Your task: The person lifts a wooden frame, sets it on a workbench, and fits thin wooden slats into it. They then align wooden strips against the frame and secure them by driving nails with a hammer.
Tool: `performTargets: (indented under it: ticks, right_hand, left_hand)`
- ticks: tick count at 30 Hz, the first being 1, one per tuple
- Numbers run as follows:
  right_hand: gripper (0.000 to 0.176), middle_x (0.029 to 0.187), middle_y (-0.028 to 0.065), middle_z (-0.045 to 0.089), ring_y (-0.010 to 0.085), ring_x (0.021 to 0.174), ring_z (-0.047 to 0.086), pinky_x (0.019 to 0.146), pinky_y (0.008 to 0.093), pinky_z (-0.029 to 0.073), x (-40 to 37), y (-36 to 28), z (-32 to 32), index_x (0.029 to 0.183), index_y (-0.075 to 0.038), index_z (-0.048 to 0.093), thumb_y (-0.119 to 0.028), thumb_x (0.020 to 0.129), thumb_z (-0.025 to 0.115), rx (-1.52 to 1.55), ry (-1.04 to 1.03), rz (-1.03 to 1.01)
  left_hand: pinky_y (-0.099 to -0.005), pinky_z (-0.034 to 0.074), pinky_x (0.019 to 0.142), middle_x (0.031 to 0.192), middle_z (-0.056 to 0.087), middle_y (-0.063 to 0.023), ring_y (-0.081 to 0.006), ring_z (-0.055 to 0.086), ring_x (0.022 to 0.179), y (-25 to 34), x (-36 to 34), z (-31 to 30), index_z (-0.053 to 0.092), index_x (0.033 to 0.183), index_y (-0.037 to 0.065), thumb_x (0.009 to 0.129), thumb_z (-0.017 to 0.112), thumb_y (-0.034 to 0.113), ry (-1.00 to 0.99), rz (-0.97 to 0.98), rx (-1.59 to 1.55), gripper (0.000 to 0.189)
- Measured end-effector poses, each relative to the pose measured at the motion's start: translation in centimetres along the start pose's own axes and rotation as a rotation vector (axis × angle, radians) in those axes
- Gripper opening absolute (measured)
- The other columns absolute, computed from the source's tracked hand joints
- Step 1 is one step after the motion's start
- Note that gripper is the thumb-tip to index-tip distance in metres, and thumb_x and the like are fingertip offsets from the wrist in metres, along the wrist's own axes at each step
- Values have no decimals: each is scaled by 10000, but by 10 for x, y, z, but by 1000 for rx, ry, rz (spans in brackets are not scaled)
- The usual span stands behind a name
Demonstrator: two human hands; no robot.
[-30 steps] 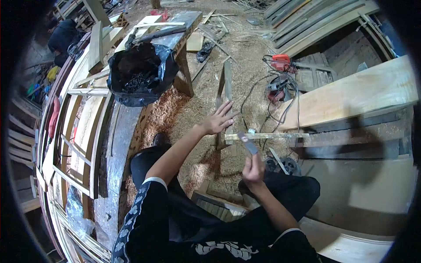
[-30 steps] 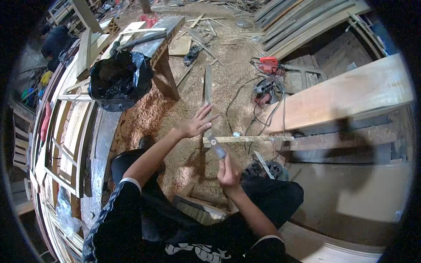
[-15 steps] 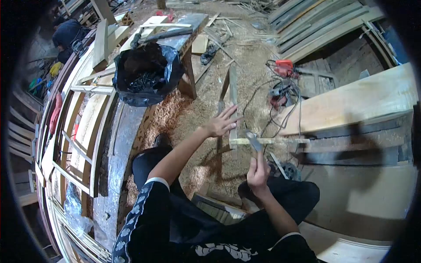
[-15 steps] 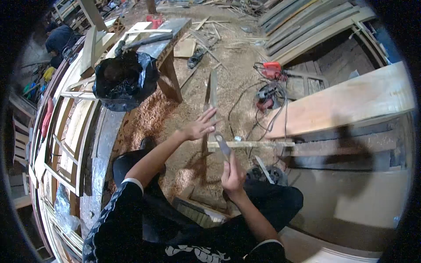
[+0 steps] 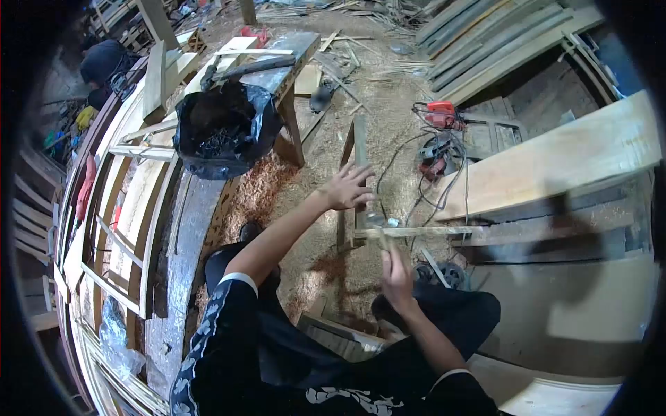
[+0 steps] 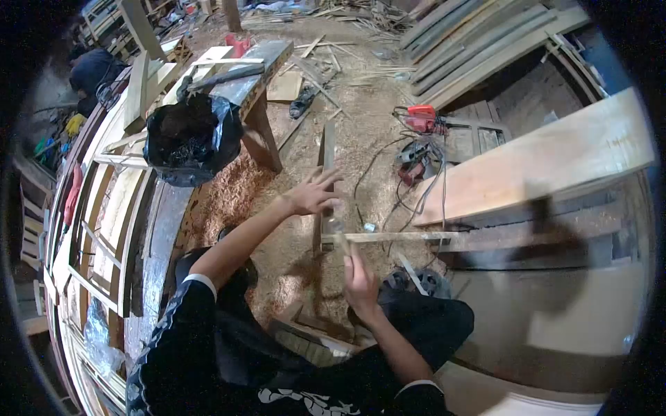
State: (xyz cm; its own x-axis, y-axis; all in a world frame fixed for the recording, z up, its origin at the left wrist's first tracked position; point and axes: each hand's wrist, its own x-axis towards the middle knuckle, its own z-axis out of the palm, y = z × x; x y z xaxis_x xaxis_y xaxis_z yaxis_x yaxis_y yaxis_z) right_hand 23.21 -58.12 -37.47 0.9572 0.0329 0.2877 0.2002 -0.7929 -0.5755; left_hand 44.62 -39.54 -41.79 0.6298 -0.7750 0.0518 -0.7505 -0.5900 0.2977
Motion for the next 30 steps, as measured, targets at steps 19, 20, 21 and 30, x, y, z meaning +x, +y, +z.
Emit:
performTargets:
  ticks: [19,20,21,30]
  right_hand:
    - [382,1018,291,660,438,774,663,646,487,521,-15,-4,-3,1338,-17,544,-156,983,547,132,180,-104]
    - [389,1008,286,665,423,770,670,642,470,526,-26,1,1,1339,4,538,-145,980,537,-4,-68,-48]
    - [396,997,280,669,409,765,678,638,453,530,-28,0,4,1340,26,532,-133,978,528,-136,-311,-1]
    - [402,1003,268,686,376,760,707,624,424,551,-35,19,20,1318,46,559,-174,982,549,-114,-303,24]
  left_hand:
    - [-465,85,1239,1475,434,-103,-282,246,1468,1,-14,31,568,1339,106,1037,295,510,81,-12,-22,574]
    - [-467,89,1239,1473,435,-105,-284,249,1467,-1,-11,44,575,1338,127,1033,309,511,176,-11,-17,559]
    - [-467,89,1239,1473,435,-105,-284,249,1467,0,-12,41,575,1338,127,1033,309,511,175,-8,-12,559]
    - [-471,96,1239,1480,430,-110,-280,258,1463,1,-15,38,589,1312,104,1039,297,494,191,12,-28,558]
